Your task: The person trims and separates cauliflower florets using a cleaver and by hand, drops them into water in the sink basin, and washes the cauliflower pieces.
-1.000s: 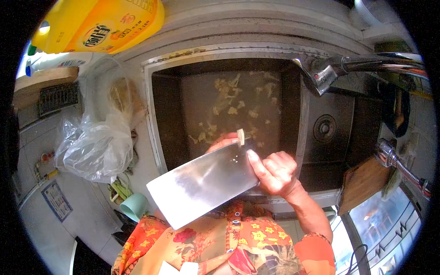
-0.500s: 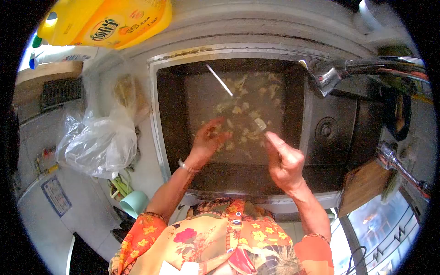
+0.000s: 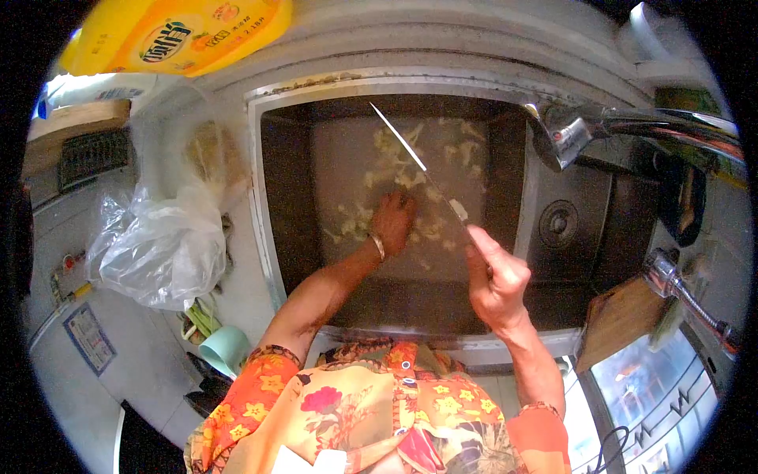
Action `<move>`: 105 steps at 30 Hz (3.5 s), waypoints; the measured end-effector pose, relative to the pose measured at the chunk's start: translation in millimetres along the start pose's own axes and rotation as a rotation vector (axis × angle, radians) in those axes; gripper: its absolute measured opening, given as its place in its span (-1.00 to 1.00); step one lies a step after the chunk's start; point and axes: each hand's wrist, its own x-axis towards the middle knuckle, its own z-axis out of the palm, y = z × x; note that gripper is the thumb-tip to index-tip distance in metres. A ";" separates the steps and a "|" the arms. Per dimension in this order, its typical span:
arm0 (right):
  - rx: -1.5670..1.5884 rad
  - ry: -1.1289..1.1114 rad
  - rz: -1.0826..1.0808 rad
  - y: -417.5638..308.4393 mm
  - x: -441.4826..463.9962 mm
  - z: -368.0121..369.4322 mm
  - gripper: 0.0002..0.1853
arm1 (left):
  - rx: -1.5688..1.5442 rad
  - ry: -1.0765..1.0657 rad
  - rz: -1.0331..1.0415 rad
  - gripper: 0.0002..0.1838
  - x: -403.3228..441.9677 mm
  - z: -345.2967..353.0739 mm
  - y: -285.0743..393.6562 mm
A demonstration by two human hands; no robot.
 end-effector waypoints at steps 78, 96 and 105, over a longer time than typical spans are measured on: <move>0.007 0.213 -0.132 -42.3 -23.0 -62.5 -0.81 | -2.288 -0.519 0.212 -0.45 -42.1 -149.8 100.9; -0.369 0.336 -0.170 -35.1 -33.7 -98.0 -0.75 | -0.325 0.307 0.082 -0.20 19.3 -90.0 83.2; -0.311 0.246 -0.261 -20.9 -17.2 -88.7 -0.72 | 0.023 0.044 -0.147 -0.15 89.2 -38.6 25.4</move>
